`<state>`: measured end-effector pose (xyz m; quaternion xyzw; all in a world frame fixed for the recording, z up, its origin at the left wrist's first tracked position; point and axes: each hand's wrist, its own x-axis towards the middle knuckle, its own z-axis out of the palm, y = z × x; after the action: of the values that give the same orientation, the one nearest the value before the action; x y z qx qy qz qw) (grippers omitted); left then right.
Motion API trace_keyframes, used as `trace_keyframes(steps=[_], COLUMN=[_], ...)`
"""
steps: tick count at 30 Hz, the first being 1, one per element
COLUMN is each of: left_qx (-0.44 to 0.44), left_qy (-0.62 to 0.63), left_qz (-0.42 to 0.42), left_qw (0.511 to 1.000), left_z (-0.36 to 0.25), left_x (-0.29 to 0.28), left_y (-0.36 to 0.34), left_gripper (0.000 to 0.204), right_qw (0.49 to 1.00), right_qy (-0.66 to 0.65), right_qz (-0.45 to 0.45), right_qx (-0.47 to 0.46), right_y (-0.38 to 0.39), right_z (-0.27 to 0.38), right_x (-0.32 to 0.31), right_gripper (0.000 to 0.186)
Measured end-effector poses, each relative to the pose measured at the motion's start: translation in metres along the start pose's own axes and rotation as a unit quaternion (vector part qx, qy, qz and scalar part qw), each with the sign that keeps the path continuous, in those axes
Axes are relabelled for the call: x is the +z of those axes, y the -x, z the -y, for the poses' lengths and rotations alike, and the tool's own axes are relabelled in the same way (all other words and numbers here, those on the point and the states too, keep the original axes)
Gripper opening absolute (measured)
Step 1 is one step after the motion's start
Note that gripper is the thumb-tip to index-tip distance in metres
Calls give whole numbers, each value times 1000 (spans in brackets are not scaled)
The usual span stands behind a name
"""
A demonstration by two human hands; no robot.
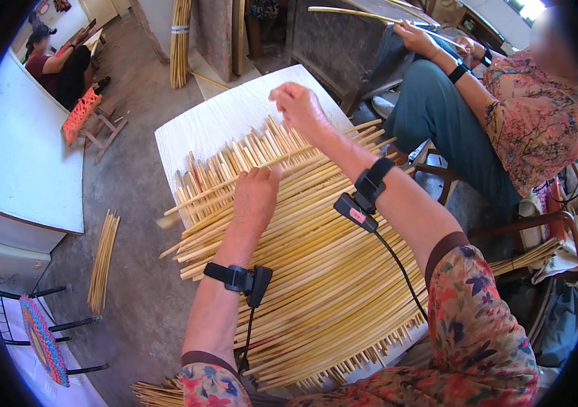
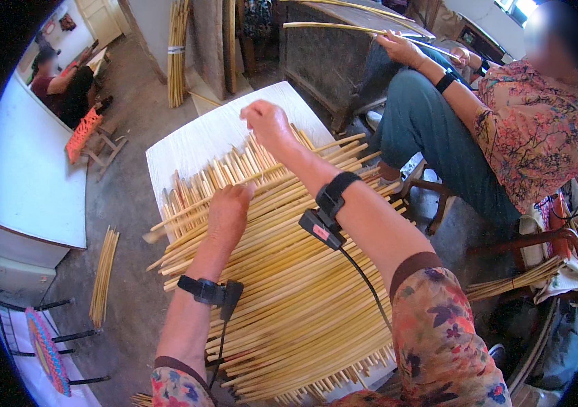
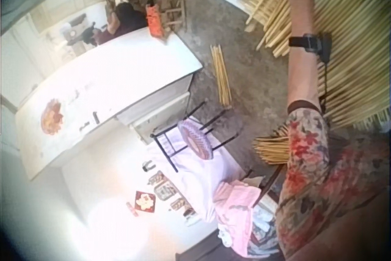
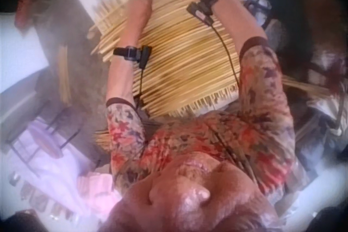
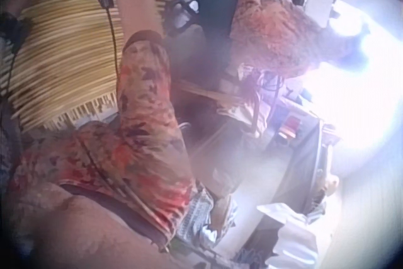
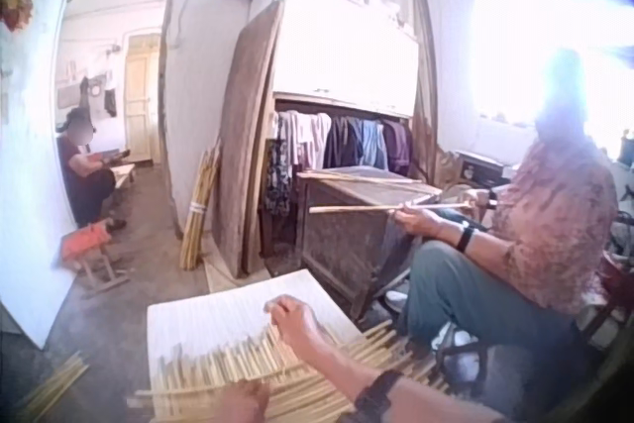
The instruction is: The person weaves a mat using thin bamboo sticks by threading a thin wire or string through them while they are laid out on a table.
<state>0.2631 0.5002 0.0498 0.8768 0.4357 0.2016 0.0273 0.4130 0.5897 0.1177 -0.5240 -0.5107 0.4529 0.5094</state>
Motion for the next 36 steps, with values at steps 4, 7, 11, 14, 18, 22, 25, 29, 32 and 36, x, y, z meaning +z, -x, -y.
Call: trace_keyframes(steps=[4,7,11,14,18,22,25,29,32,36], left_qx=[16,5,-32,-40,14,22,-32,-40,-39,-37], left_qy=[-7,-20,-53,-47,5,59,55,94,120,123], left_qz=[-31,-12,48,-24,-59,-95,-58,-5,18,25], left_qw=[999,1000,997,998,998,993,996,995,992,991], left_z=[3,0,-7,-10,-11,-19,-16,-9,-10,-12], left_x=[11,3,5,13,10,10,15,6,5,7], left_y=[7,3,0,5,3,1,5,4,4,9], left_gripper=[30,31,34,32,31,32,33,29,26,27], right_qw=[995,997,997,997,999,997,999,998,998,997], right_qy=[-89,-75,-66,-63,-47,-74,-42,-49,-45,-69], right_qz=[-30,-17,-14,-28,-24,-20,4,-13,-24,-40], right_qx=[-22,-28,-22,-19,-12,-23,-2,27,28,11], right_y=[-23,-27,-26,-25,-27,-29,-17,-4,1,1], right_z=[12,12,12,10,1,14,12,3,0,2], right_x=[-12,-8,2,3,1,5,8,1,-7,-13], right_gripper=[11,10,11,12,13,14,12,13,13,14])
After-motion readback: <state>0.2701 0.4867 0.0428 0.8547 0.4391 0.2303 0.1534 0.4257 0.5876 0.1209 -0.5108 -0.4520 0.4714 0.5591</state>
